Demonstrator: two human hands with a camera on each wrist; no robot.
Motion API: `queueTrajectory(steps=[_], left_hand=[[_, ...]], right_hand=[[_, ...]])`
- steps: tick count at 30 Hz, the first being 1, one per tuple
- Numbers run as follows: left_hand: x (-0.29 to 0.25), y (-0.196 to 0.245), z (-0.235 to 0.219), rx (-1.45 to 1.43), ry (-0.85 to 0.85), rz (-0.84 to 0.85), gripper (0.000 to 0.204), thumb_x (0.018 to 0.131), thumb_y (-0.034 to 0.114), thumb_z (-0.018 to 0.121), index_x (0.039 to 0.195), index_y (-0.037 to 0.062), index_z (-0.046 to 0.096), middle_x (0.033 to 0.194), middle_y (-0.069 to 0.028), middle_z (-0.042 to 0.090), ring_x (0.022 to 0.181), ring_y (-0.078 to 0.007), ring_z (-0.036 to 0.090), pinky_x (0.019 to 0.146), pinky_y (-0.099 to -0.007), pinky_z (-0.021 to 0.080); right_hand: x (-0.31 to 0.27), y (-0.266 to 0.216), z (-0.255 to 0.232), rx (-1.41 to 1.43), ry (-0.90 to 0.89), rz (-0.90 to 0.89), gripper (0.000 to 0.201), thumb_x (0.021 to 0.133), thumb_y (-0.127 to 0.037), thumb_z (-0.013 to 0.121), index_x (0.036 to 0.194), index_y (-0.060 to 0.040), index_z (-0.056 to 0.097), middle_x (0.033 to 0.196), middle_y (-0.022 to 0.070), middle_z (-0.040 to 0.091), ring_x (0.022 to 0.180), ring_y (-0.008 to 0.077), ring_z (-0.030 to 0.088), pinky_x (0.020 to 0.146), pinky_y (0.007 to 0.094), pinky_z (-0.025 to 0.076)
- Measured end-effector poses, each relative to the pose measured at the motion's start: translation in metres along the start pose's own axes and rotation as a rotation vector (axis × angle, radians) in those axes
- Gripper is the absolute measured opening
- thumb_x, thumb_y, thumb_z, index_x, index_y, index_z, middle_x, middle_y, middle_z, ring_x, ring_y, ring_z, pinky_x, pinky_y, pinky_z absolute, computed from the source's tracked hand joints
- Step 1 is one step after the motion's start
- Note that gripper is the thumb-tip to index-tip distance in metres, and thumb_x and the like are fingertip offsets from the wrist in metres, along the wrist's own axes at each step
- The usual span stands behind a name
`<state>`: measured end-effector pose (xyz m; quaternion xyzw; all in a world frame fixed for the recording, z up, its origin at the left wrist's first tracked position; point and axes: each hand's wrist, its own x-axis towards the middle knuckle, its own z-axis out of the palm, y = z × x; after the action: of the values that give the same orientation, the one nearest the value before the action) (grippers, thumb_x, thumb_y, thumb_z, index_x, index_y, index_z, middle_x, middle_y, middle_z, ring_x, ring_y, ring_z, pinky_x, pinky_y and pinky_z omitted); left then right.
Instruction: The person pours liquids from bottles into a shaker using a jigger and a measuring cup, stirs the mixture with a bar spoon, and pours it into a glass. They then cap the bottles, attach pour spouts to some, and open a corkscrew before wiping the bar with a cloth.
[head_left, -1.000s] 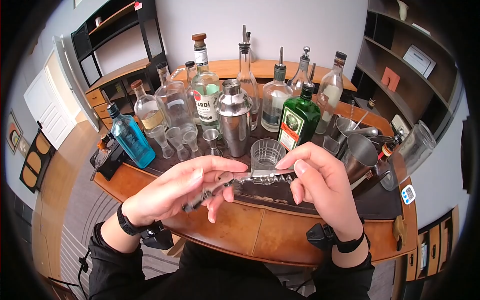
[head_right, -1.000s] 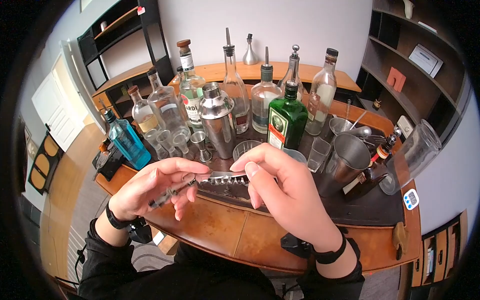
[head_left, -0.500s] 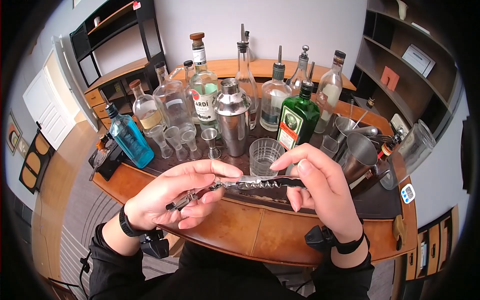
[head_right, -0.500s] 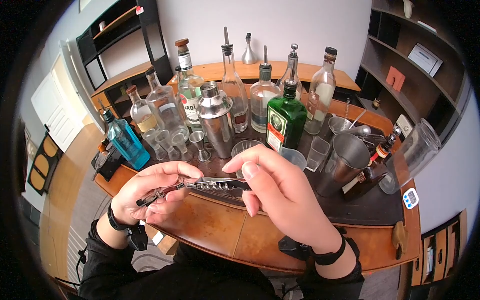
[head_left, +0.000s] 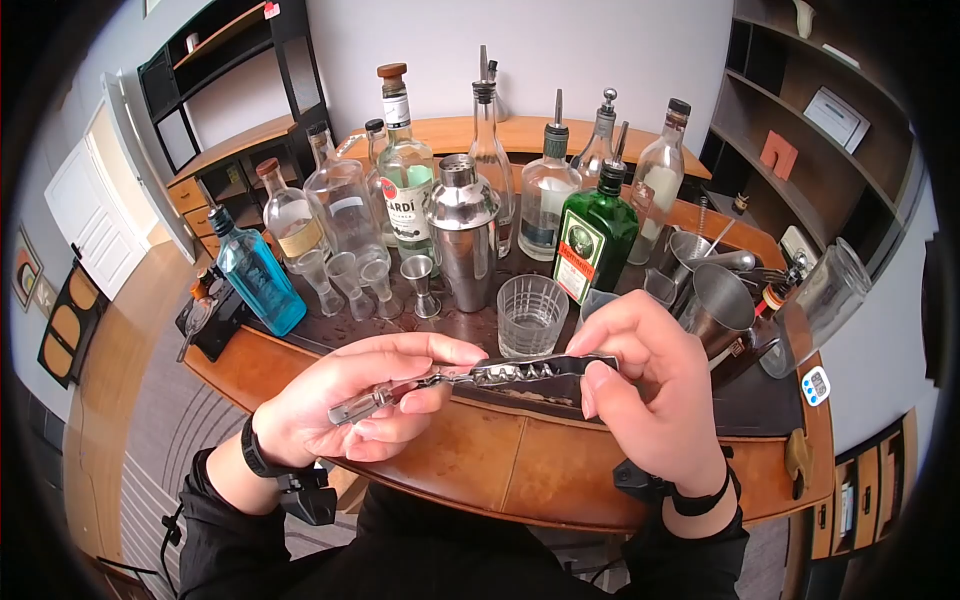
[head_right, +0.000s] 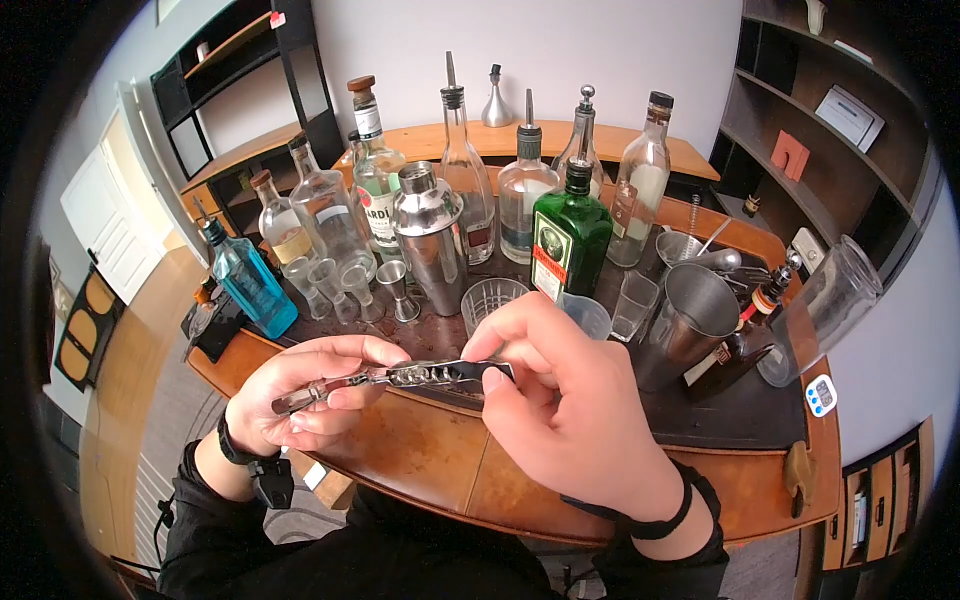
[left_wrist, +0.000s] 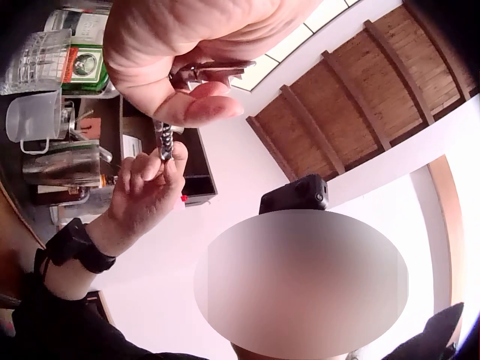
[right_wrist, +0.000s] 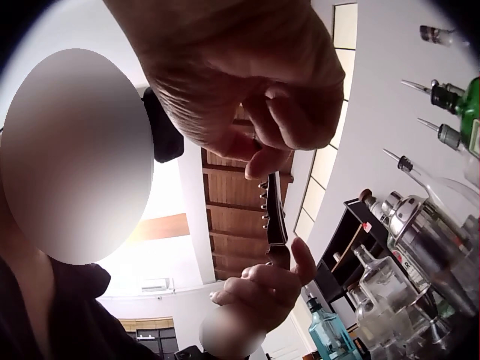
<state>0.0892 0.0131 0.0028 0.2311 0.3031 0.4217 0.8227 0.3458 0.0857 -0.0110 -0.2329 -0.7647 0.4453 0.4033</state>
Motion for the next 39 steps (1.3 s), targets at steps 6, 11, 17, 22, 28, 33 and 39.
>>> queueTrajectory(steps=[6, 11, 17, 22, 28, 33, 39], left_hand=[[-0.001, -0.002, 0.004, 0.088, 0.048, 0.043, 0.037, 0.102, 0.012, 0.039, 0.135, -0.0042, 0.041, 0.075, -0.0024, 0.043, 0.044, -0.0029, 0.036, 0.031, -0.0168, 0.029], [-0.001, -0.001, -0.008, 0.090, -0.057, 0.002, 0.039, 0.103, 0.014, 0.040, 0.141, 0.0040, 0.040, 0.080, -0.0028, 0.044, 0.051, -0.0054, 0.038, 0.037, -0.0191, 0.031], [-0.002, -0.002, -0.008, 0.164, -0.054, 0.039, 0.038, 0.102, 0.014, 0.041, 0.138, 0.0042, 0.041, 0.080, -0.0034, 0.045, 0.051, -0.0062, 0.038, 0.037, -0.0196, 0.031], [-0.002, -0.004, 0.000, 0.143, 0.039, 0.085, 0.033, 0.102, 0.011, 0.039, 0.133, -0.0012, 0.041, 0.075, -0.0045, 0.045, 0.041, -0.0052, 0.036, 0.032, -0.0189, 0.029], [-0.004, -0.004, 0.003, 0.230, 0.054, 0.118, 0.033, 0.101, 0.011, 0.040, 0.131, -0.0001, 0.043, 0.075, -0.0054, 0.046, 0.041, -0.0065, 0.037, 0.032, -0.0194, 0.031], [-0.004, -0.007, 0.002, 0.331, 0.068, 0.172, 0.031, 0.101, 0.011, 0.040, 0.130, 0.0011, 0.044, 0.074, -0.0061, 0.047, 0.041, -0.0073, 0.038, 0.032, -0.0200, 0.032], [-0.003, -0.008, 0.008, 0.346, 0.078, 0.204, 0.030, 0.101, 0.012, 0.041, 0.129, 0.0029, 0.045, 0.075, -0.0060, 0.047, 0.042, -0.0068, 0.037, 0.035, -0.0192, 0.031]], right_hand=[[0.001, -0.009, 0.004, -0.154, 0.082, -0.053, 0.020, 0.081, 0.003, 0.060, 0.099, -0.0065, 0.056, 0.057, -0.0035, 0.052, 0.046, 0.0009, 0.040, 0.044, 0.0214, 0.028], [0.001, -0.009, 0.003, -0.199, 0.070, -0.099, 0.020, 0.082, 0.004, 0.058, 0.099, -0.0060, 0.055, 0.056, -0.0014, 0.051, 0.045, 0.0025, 0.043, 0.044, 0.0216, 0.031], [0.002, -0.010, 0.004, -0.205, 0.078, -0.112, 0.020, 0.082, 0.005, 0.056, 0.099, -0.0053, 0.055, 0.055, -0.0012, 0.049, 0.045, 0.0035, 0.045, 0.044, 0.0222, 0.033], [0.001, -0.008, 0.004, -0.228, 0.060, -0.127, 0.023, 0.081, 0.005, 0.056, 0.101, -0.0051, 0.054, 0.055, -0.0020, 0.047, 0.044, 0.0037, 0.044, 0.044, 0.0221, 0.033], [0.002, -0.011, 0.007, -0.225, 0.067, -0.095, 0.025, 0.079, 0.002, 0.062, 0.102, -0.0057, 0.055, 0.055, -0.0020, 0.047, 0.045, 0.0036, 0.045, 0.044, 0.0214, 0.034], [0.002, -0.010, 0.007, -0.277, 0.059, -0.125, 0.025, 0.079, 0.001, 0.063, 0.101, -0.0059, 0.055, 0.056, -0.0010, 0.049, 0.045, 0.0036, 0.046, 0.045, 0.0212, 0.036], [0.003, -0.010, 0.009, -0.219, 0.104, -0.050, 0.025, 0.080, 0.002, 0.064, 0.102, -0.0053, 0.056, 0.059, -0.0020, 0.050, 0.048, 0.0013, 0.043, 0.046, 0.0206, 0.035]])
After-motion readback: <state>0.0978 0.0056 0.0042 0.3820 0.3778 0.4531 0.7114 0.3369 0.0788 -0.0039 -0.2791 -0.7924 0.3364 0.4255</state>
